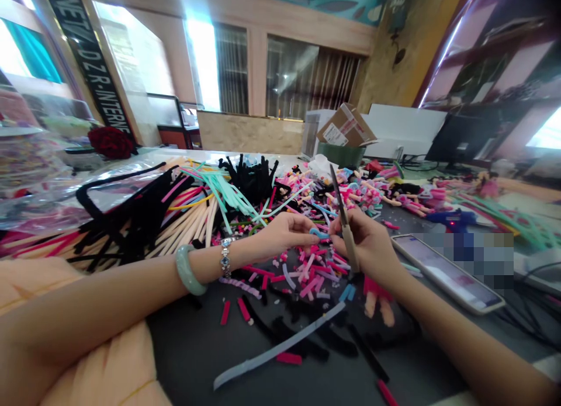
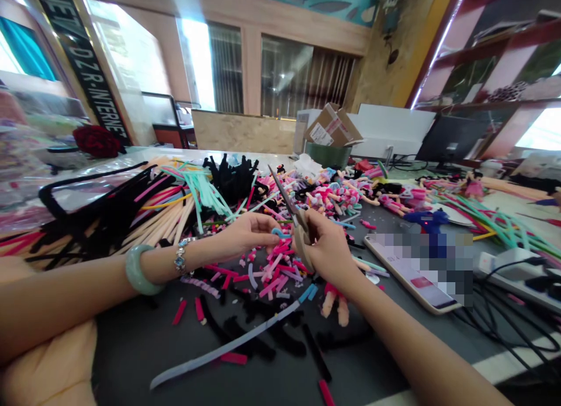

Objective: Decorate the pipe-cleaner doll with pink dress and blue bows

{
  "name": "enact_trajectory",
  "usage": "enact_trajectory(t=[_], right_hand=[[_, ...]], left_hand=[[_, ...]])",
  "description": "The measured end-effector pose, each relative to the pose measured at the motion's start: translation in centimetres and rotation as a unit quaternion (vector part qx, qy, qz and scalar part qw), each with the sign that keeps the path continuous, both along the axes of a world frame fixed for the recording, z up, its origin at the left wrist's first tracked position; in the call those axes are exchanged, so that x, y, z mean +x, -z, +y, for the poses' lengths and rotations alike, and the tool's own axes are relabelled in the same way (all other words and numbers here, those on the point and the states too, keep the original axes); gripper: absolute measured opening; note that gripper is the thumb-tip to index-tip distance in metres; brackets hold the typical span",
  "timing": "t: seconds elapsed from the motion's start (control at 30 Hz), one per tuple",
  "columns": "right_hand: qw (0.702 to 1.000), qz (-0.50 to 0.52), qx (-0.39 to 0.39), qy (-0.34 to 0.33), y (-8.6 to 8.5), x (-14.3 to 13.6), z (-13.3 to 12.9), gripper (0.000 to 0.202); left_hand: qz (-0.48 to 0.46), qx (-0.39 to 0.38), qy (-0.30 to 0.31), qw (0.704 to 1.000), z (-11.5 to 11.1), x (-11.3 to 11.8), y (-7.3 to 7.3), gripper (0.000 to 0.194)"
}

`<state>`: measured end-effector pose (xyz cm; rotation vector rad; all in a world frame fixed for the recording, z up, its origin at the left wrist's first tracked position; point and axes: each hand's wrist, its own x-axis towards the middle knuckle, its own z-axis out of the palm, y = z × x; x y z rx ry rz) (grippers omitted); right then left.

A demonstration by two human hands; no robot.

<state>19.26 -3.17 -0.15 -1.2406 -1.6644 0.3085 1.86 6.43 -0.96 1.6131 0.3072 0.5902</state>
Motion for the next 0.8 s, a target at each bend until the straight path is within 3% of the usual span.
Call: enact_trajectory(t=[0.17, 0.47, 0.8], right_hand=[[1.000, 0.009, -0.007, 0.002, 0.13, 0.09, 0.16, 0.017], [0.996, 0.080, -0.049, 0.007, -0.42, -0.21, 0.25, 0.016], [0.989, 0.100, -0.113, 0.002, -0.55, 0.09, 0.83, 0.020]], left_hand=[[0.007, 0.013, -0.008, 1.000, -0.03, 0.07, -0.08, 0.016], [0.021, -0.012, 0.033, 0.999, -0.50, -0.05, -0.27, 0.016], [0.023, -0.013, -0.016, 1.000, -0.54, 0.05, -0.06, 0.016]])
